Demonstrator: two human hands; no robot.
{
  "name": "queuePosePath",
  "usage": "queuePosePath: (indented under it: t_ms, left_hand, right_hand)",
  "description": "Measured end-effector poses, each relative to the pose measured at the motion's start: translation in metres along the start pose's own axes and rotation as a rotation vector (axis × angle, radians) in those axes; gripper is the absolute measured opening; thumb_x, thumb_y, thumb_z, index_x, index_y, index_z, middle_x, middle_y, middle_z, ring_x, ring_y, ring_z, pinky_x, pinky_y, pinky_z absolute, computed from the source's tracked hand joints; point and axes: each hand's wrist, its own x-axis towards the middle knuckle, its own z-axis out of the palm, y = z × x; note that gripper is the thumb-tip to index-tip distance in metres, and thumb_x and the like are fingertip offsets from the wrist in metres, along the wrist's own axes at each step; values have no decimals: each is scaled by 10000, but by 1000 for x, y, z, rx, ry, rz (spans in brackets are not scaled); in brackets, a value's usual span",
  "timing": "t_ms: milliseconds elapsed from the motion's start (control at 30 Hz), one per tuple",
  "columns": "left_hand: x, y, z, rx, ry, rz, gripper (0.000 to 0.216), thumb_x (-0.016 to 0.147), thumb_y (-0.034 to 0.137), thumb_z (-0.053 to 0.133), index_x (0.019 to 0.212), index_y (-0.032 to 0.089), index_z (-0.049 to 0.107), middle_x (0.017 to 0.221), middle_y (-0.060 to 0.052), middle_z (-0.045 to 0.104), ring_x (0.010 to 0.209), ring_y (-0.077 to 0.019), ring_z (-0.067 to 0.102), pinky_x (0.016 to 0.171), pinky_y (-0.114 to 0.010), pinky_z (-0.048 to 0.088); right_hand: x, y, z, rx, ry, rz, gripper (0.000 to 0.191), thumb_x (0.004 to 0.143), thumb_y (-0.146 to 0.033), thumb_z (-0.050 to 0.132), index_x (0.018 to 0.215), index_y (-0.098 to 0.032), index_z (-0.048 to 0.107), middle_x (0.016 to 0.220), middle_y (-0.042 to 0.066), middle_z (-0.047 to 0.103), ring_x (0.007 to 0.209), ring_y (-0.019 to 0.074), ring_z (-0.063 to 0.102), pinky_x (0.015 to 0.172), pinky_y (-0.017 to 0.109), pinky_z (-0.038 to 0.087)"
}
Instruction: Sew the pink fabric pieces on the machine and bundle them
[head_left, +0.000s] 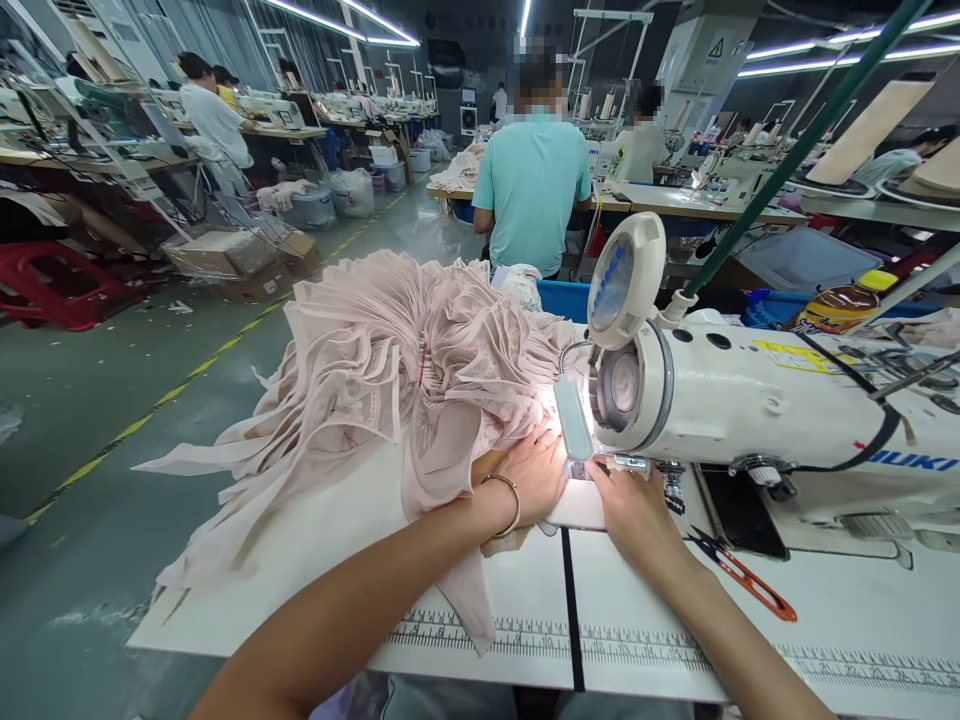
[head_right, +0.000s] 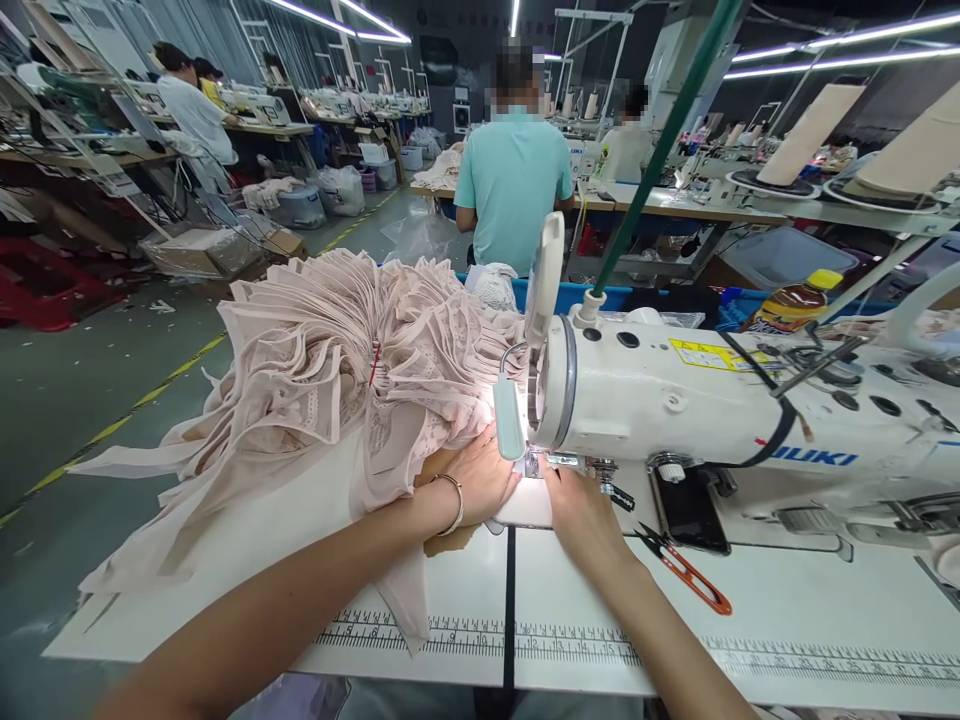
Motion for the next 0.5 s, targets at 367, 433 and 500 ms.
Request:
queuePosePath:
  t_ms: [367, 433, 500]
  left_hand:
    - [-1, 1, -5, -44, -6, 9, 337, 962, 238, 431, 1259, 129, 547, 1305, -131, 591, 1307, -255, 448, 1203, -398, 188]
    - [-1, 0, -5, -42, -8, 4, 339, 959, 240, 435, 1259, 130, 550, 1302, -128, 595, 1300, -258, 454, 1202, -395, 183]
    - [-1, 0, -4, -38, -1, 3, 341, 957, 241, 439, 1263, 138, 549, 1298, -120, 600, 1287, -264, 464, 1197, -407, 186]
  right_hand:
    - [1, 3, 6, 16, 7, 5, 647, 809, 48, 339, 1348, -210, 588, 1248, 138, 655, 1027, 269, 628, 923, 437, 426]
    - [2, 4, 9, 29, 20, 5, 649, 808, 42, 346, 1351, -216, 589, 1250, 139, 653, 1077, 282, 612, 943, 446, 419]
    - [2, 4, 12, 52, 21, 19, 655, 810, 35, 354, 1363, -232, 582, 1260, 133, 649, 1109, 292, 599, 960, 452, 413]
